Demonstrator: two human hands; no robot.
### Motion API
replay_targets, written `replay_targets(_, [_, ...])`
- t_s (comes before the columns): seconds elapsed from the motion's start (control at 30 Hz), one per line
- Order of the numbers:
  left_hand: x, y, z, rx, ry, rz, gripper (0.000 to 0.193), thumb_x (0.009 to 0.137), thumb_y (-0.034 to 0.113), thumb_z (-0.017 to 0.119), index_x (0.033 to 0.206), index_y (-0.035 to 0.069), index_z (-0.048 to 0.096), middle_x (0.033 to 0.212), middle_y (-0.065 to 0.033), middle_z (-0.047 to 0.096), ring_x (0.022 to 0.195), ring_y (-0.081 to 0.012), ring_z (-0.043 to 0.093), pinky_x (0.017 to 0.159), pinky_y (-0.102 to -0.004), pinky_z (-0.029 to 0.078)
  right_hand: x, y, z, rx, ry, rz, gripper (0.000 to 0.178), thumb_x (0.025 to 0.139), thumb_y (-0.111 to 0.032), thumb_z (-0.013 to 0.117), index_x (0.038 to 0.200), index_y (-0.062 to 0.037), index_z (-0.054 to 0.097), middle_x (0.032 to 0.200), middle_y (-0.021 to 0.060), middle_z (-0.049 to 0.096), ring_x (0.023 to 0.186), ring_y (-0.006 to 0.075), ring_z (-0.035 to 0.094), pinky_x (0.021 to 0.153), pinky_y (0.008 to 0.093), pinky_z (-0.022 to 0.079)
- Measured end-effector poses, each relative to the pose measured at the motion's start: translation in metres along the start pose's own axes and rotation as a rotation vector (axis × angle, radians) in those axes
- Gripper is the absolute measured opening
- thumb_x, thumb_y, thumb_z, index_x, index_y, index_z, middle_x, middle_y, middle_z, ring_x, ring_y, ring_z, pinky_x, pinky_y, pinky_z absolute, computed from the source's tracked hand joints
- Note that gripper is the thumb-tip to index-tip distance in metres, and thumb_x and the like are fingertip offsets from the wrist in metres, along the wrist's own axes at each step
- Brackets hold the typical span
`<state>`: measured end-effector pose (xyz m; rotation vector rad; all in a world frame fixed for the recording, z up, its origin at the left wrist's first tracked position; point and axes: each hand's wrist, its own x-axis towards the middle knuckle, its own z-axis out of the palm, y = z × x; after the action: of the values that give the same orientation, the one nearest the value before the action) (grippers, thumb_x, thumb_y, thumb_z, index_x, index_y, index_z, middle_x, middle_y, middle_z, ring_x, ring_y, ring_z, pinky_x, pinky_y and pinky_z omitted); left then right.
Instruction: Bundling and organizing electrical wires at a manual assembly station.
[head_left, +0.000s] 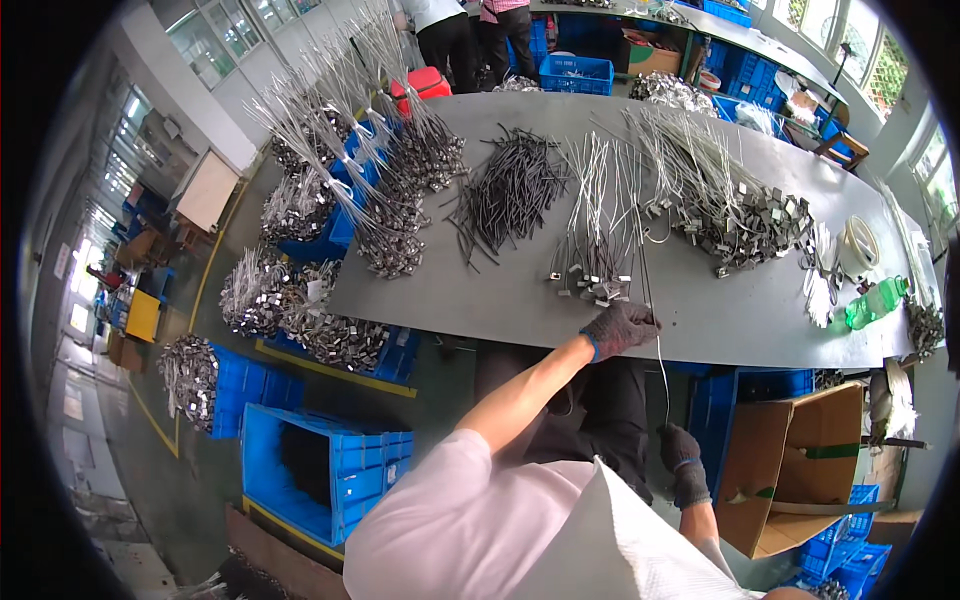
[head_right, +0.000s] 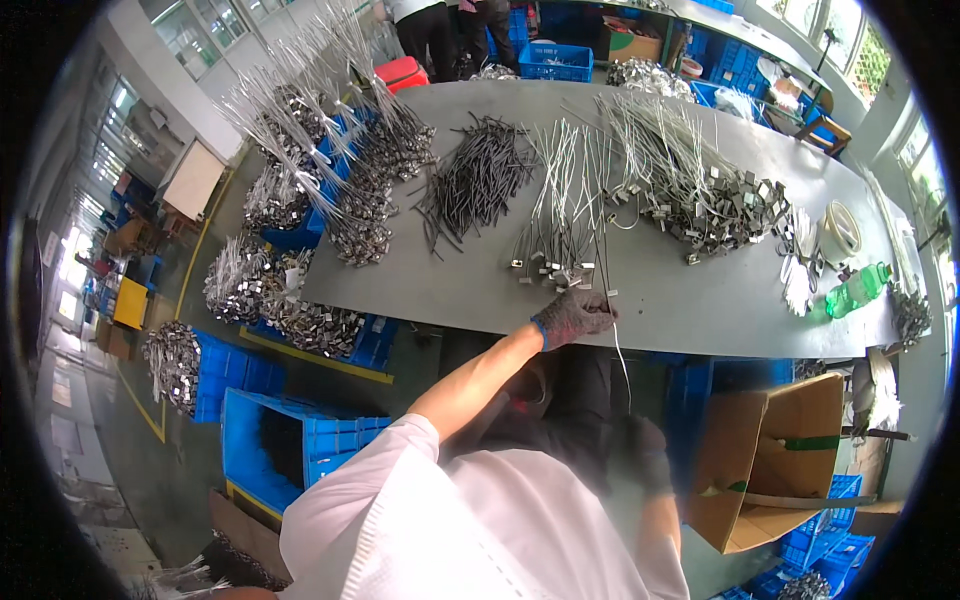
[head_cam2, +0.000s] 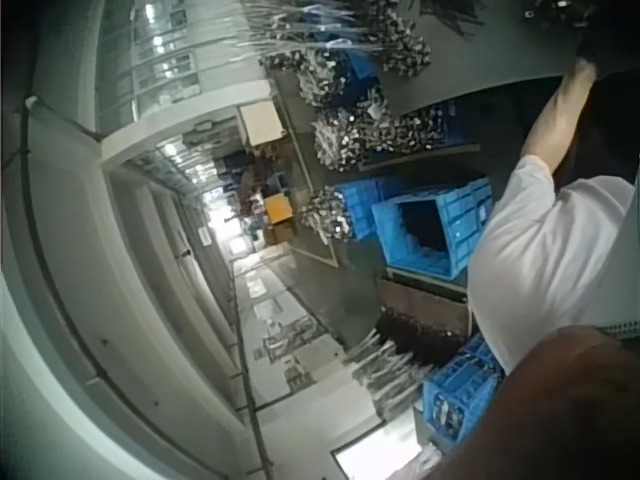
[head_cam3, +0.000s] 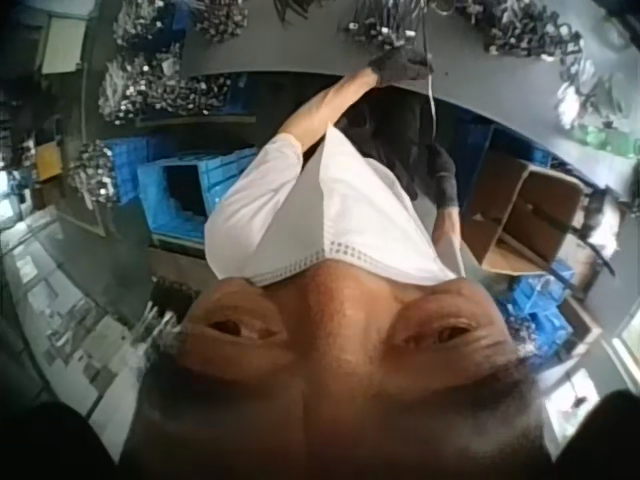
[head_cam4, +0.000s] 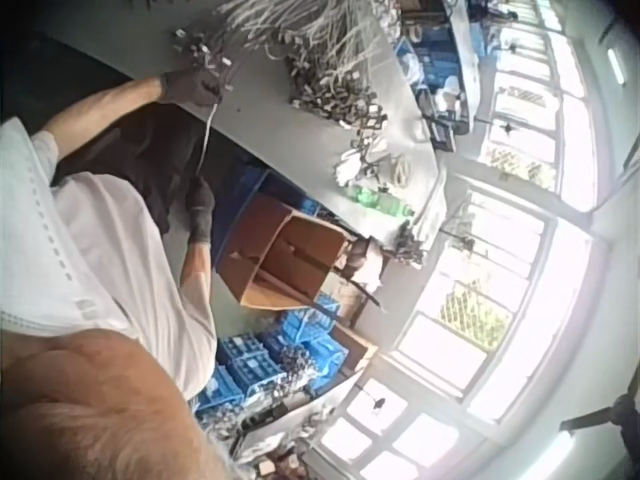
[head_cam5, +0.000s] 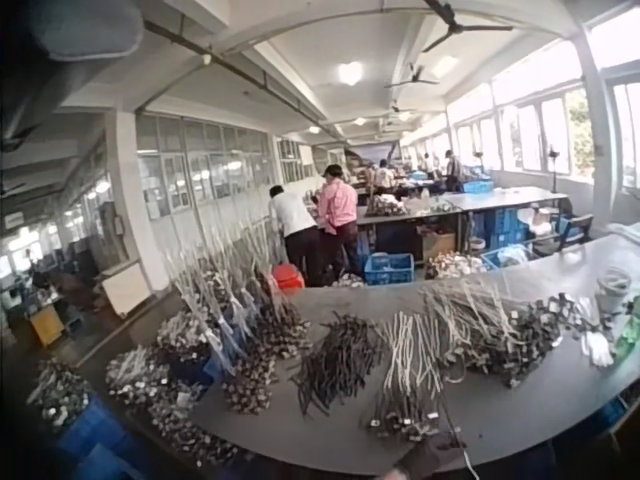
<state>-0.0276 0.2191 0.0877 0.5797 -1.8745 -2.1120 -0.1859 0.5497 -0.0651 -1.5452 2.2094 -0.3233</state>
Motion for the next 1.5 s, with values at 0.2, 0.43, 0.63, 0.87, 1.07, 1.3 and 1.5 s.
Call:
replay_targets(0.2, [0.004,0.005,0.013,0.163,0.429,0.259,0.02,0.09,0.021,0.076,0.099,0.004,0.074,0.086,-0.0011,0.07,0.08,-0.008,0.062,0.073,-0.0285,0.051,0.036,-0.058,-0.05,0.486,0.067,0.001,0.023,0.095,-0.021,0.063,0.11,-0.0055,0.071,0.098,0.0135,0.072,0.086,0.0239,0.068,0.078,0.0366,0.053])
replay_targets(0.43, [-0.028,-0.005,0.051,0.326,0.321,0.284,0.026,0.094,0.023,0.069,0.095,-0.003,0.072,0.078,-0.0084,0.069,0.069,-0.0119,0.062,0.065,-0.0306,0.051,0.122,-0.153,-0.103,0.402,0.71,-0.247,0.029,0.095,-0.021,0.062,0.115,-0.0007,0.065,0.106,0.0171,0.07,0.093,0.0311,0.068,0.08,0.0362,0.054])
replay_targets(0.63, [-0.031,-0.015,0.035,0.189,0.495,0.271,0.029,0.096,0.026,0.068,0.095,-0.003,0.072,0.075,-0.0059,0.07,0.069,-0.0093,0.06,0.063,-0.0298,0.05,0.166,-0.167,-0.082,0.429,0.542,-0.087,0.039,0.079,-0.009,0.069,0.116,-0.0024,0.06,0.106,0.0205,0.067,0.099,0.0424,0.064,0.084,0.0446,0.054])
replay_targets(0.87, [0.024,0.009,-0.077,0.305,0.285,-0.016,0.033,0.094,0.033,0.068,0.089,0.001,0.073,0.076,-0.0062,0.068,0.07,-0.0108,0.058,0.062,-0.032,0.049,0.239,-0.16,-0.104,0.704,0.377,0.012,0.022,0.099,-0.02,0.053,0.112,-0.0036,0.06,0.102,0.0208,0.068,0.085,0.0424,0.067,0.072,0.0475,0.055])
replay_targets(1.07, [0.072,-0.011,-0.166,0.86,0.477,-0.222,0.045,0.09,0.049,0.061,0.097,0.006,0.071,0.09,-0.0242,0.071,0.087,-0.0402,0.069,0.077,-0.0481,0.054,0.366,-0.127,-0.097,0.092,0.51,0.182,0.049,0.098,-0.045,0.054,0.115,-0.0004,0.064,0.109,0.0291,0.068,0.097,0.0452,0.066,0.086,0.0524,0.053])
replay_targets(1.3, [0.124,-0.069,-0.187,0.847,0.785,-0.396,0.039,0.085,0.03,0.062,0.107,-0.001,0.065,0.104,-0.0281,0.07,0.1,-0.0454,0.068,0.086,-0.0524,0.054,0.447,-0.164,-0.059,0.194,0.38,0.346,0.058,0.094,-0.052,0.055,0.112,0.0022,0.064,0.108,0.0311,0.067,0.104,0.0476,0.064,0.09,0.0523,0.052])
replay_targets(1.5, [0.161,-0.075,-0.175,0.684,0.534,-0.566,0.041,0.085,0.034,0.064,0.104,-0.002,0.073,0.111,-0.0287,0.068,0.109,-0.0425,0.066,0.092,-0.0491,0.054,0.467,-0.163,-0.058,0.191,0.056,0.227,0.056,0.093,-0.048,0.058,0.123,-0.0011,0.064,0.109,0.0324,0.067,0.1,0.0493,0.065,0.087,0.0515,0.053])
